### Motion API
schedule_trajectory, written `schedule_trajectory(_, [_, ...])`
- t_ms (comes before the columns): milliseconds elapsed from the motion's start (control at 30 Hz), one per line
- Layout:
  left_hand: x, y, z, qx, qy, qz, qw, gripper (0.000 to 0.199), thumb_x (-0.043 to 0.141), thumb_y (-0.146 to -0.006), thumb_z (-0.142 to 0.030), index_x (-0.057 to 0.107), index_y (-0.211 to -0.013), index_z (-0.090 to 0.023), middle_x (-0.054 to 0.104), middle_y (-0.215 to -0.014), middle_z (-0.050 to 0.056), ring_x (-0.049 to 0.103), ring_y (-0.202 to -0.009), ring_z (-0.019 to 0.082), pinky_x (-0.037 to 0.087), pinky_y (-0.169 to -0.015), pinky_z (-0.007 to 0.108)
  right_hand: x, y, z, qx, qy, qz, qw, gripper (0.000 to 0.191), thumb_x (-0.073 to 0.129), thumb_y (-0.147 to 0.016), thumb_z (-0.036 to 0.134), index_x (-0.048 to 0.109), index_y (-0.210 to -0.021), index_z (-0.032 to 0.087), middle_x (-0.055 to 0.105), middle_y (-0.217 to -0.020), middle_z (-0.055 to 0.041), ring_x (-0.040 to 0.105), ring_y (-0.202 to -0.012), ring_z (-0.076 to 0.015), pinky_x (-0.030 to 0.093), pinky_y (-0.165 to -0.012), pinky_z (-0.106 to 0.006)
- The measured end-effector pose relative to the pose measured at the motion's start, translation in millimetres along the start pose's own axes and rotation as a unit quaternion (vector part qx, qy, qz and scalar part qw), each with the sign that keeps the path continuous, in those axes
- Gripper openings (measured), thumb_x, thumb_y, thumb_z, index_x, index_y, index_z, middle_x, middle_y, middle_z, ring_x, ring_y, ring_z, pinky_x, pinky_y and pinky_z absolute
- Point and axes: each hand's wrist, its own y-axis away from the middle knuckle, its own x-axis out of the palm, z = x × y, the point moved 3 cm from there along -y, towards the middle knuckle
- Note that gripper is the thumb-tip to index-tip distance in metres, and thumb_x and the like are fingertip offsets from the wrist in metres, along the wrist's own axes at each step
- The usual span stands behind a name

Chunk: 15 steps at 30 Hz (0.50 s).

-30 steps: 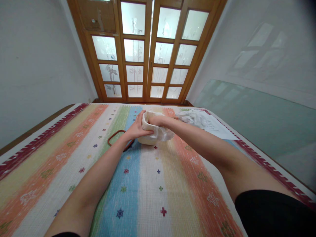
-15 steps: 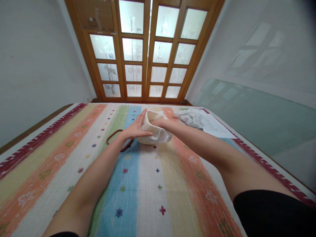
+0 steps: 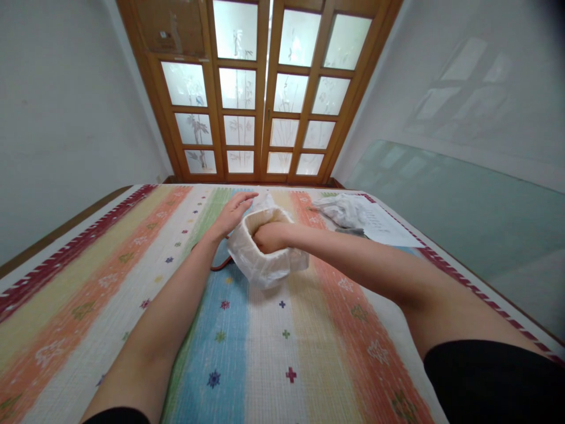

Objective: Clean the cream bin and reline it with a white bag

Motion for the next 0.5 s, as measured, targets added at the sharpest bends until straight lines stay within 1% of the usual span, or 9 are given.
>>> schedule_trajectory(67, [1.0,-1,-6,0.033,0.02,0.027,0.999,0.05,0.046,-0.099,-0.048,0.068,-0.136,-0.022,0.06,-0.151,0.007,0.049,-0.146,0.027,0.03,-0.13,0.048,0,2,9,-0.015,0.045,0.016,0.999,0.031,0.059,-0.098,0.03,0.081,-0.109,0.011,0.079,-0.113,-0.0191,0.073,-0.102,-0.0292,0.051,-0.097,-0.04])
schedule_trajectory(100, [1.3,-1,-10,0.042,0.029,0.046,0.998,0.052,0.044,-0.1,-0.048,0.066,-0.139,-0.022,0.056,-0.157,0.006,0.044,-0.151,0.027,0.025,-0.132,0.048,1,3,11,-0.011,0.051,0.016,0.999,0.032,0.058,-0.098,0.029,0.08,-0.11,0.01,0.078,-0.114,-0.0204,0.073,-0.104,-0.0303,0.052,-0.097,-0.04])
schedule_trajectory(167, [2.8,1,-19,0.041,0.051,0.093,0.994,0.054,0.041,-0.102,-0.049,0.063,-0.144,-0.023,0.049,-0.164,0.003,0.037,-0.156,0.027,0.019,-0.135,0.048,2,3,15,-0.003,0.055,0.013,0.998,0.033,0.059,-0.098,0.03,0.08,-0.111,0.009,0.077,-0.117,-0.0216,0.072,-0.108,-0.0321,0.051,-0.099,-0.041])
schedule_trajectory(200, [4.2,2,-22,0.032,0.067,0.116,0.99,0.056,0.04,-0.102,-0.05,0.062,-0.146,-0.024,0.049,-0.164,0.002,0.037,-0.157,0.027,0.018,-0.135,0.049,2,4,16,-0.002,0.058,0.012,0.998,0.033,0.059,-0.097,0.03,0.081,-0.11,0.009,0.077,-0.118,-0.0213,0.071,-0.11,-0.0325,0.051,-0.101,-0.041])
schedule_trajectory(267, [8.7,5,-25,-0.002,0.106,0.152,0.983,0.057,0.039,-0.103,-0.054,0.062,-0.147,-0.026,0.053,-0.161,0.002,0.041,-0.155,0.029,0.022,-0.134,0.05,3,5,16,-0.002,0.048,0.003,0.999,0.031,0.061,-0.097,0.031,0.081,-0.108,0.011,0.078,-0.116,-0.0194,0.071,-0.111,-0.0319,0.05,-0.103,-0.039])
schedule_trajectory(367, [19.3,13,-20,-0.064,0.182,0.176,0.965,0.062,0.042,-0.101,-0.064,0.065,-0.144,-0.026,0.062,-0.151,0.005,0.052,-0.147,0.033,0.035,-0.127,0.054,2,7,15,0.006,0.014,-0.012,1.0,0.025,0.066,-0.093,0.028,0.081,-0.103,0.012,0.079,-0.114,-0.0166,0.071,-0.111,-0.0309,0.048,-0.107,-0.037])
schedule_trajectory(433, [28.2,18,-13,-0.111,0.25,0.181,0.945,0.071,0.042,-0.097,-0.074,0.065,-0.144,-0.026,0.069,-0.142,0.007,0.058,-0.14,0.036,0.043,-0.122,0.056,0,9,14,0.006,-0.005,-0.014,1.0,0.022,0.068,-0.091,0.026,0.08,-0.102,0.012,0.079,-0.115,-0.016,0.071,-0.114,-0.0316,0.046,-0.11,-0.038])
schedule_trajectory(500, [36.8,25,-4,-0.177,0.311,0.192,0.914,0.08,0.042,-0.092,-0.083,0.065,-0.143,-0.026,0.074,-0.132,0.008,0.064,-0.133,0.038,0.049,-0.115,0.055,-1,10,13,0.007,-0.033,-0.019,0.999,0.02,0.072,-0.087,0.025,0.08,-0.101,0.013,0.079,-0.116,-0.0156,0.069,-0.118,-0.0327,0.044,-0.113,-0.039])
